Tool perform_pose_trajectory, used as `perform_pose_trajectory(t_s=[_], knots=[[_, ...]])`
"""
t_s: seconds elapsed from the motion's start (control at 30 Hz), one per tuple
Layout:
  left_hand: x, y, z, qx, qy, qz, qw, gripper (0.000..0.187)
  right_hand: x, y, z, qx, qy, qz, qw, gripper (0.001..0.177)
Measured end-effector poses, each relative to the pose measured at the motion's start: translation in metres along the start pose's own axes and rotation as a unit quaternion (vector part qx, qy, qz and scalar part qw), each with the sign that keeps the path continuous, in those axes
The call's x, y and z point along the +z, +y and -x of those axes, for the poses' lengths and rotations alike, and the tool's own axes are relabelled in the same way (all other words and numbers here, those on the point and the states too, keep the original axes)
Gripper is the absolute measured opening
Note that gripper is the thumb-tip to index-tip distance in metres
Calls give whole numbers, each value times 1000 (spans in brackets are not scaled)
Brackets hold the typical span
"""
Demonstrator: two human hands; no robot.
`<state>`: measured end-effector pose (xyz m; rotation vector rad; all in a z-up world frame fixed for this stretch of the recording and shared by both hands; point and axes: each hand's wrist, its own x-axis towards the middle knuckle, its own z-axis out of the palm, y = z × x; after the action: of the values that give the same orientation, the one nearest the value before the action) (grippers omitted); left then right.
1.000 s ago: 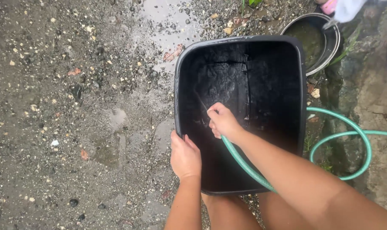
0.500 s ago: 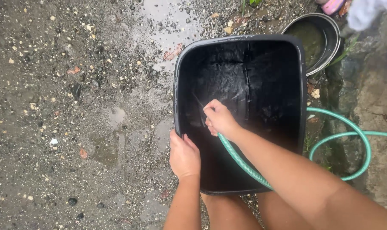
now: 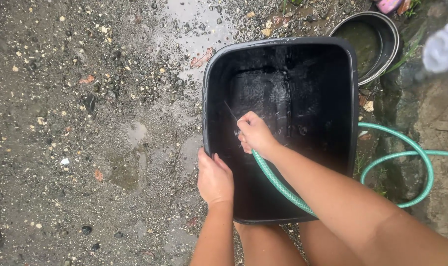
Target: Washing a black plastic bin with a water hose in an outdoor gravel area.
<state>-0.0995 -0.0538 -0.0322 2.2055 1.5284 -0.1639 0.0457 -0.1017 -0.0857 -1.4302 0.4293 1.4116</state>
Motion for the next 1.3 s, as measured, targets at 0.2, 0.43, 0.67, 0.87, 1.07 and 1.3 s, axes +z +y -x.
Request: perform_pose_trajectory(t_s=[0.2,0.43,0.67,0.87,1.07,1.3], knots=[[-3,2,-1,-5,-8,-7,1000,42,3,-10,4,-6,-6,0,1000,8],[-2,2,-1,-9,-9,-5,1000,41,0,-12,2,-6,-3,-2,1000,8],[-7,4,0,-12,-16,-8,1000,42,-2,5,5,-4,-5,-4,1000,8],[-4,1,0,-2,-7,-5,1000,42,11,30,16,56,-26,-1,998,9],[-2,0,0,-9,-10,-15,1000,43,4,37,14,58,-25,-28,998,10],[-3,1,-2,-19,-28,-18,999,44,0,41,15,63,-17,-28,997,8]])
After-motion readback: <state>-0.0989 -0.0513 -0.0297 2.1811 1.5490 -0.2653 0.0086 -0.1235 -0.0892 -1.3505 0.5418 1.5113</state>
